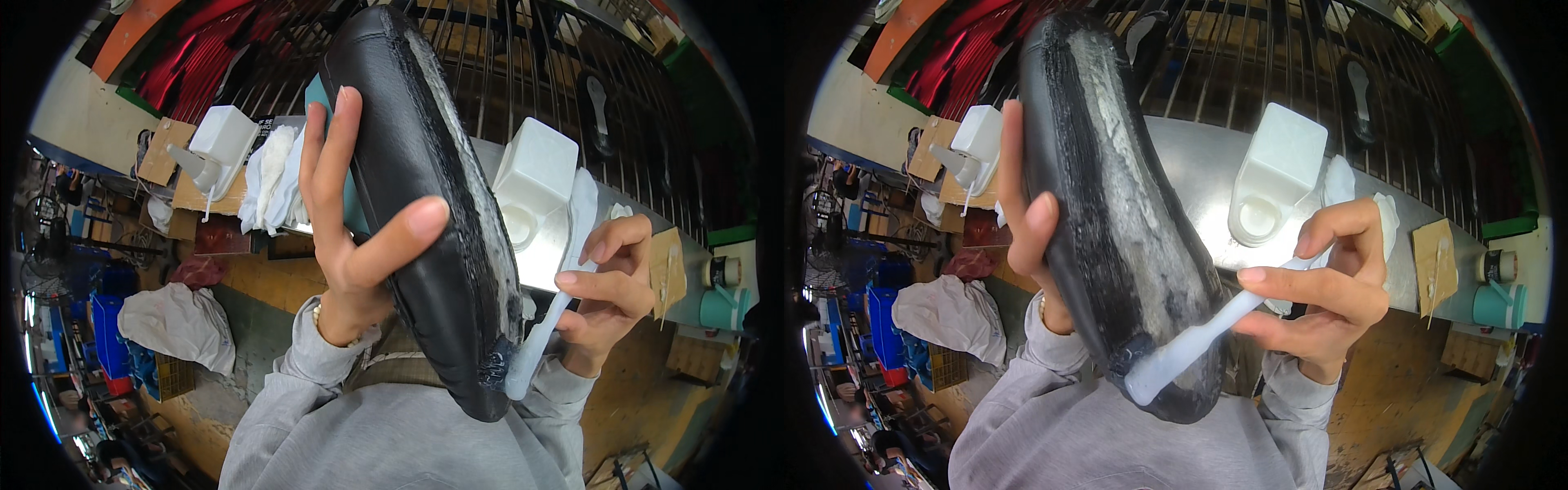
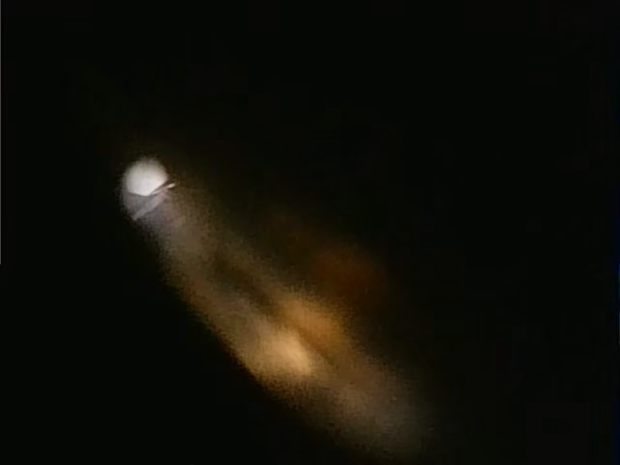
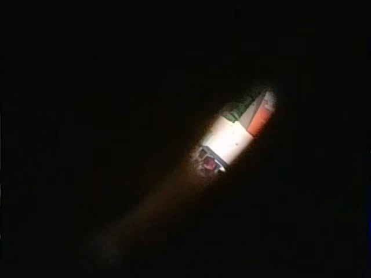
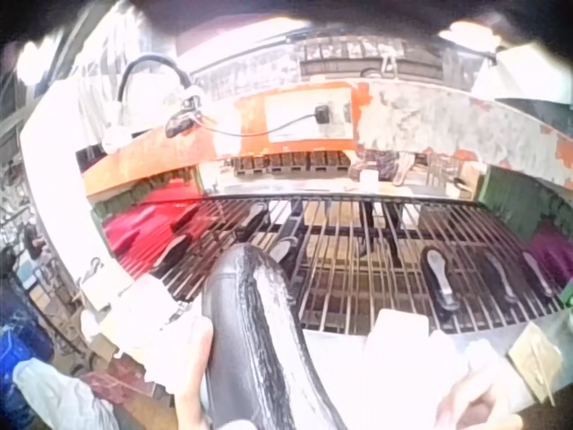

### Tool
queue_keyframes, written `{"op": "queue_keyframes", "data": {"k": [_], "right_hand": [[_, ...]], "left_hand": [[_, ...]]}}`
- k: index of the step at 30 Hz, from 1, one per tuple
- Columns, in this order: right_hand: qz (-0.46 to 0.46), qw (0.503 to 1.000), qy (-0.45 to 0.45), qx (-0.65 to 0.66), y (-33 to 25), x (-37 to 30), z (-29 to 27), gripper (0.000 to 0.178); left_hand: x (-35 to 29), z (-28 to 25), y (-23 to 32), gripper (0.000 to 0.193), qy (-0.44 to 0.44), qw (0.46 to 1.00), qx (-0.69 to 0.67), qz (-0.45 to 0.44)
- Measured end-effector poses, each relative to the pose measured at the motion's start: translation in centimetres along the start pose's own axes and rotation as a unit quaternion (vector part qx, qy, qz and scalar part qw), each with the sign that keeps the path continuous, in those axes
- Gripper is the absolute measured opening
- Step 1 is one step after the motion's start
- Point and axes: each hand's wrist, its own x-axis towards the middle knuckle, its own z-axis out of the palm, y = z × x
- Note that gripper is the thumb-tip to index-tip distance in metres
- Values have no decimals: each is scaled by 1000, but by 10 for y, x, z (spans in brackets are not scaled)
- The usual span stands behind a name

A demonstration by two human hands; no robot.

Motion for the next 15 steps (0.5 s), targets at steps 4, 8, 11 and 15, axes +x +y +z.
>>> {"op": "queue_keyframes", "data": {"k": [4, 8, 11, 15], "right_hand": [[6, 999, -7, 38, 2, -3, 1, 45], [-10, 997, -15, 69, 7, -15, 0, 43], [-10, 998, -24, 60, 9, -15, -5, 43], [32, 999, 15, -19, -3, 5, 4, 43]], "left_hand": [[-4, 2, -3, 59, 26, 1000, -6, -9], [-7, 4, -10, 65, 45, 999, -22, -15], [-5, 5, -11, 66, 45, 998, -33, -13], [-9, 8, -8, 66, 21, 999, -26, -10]]}}
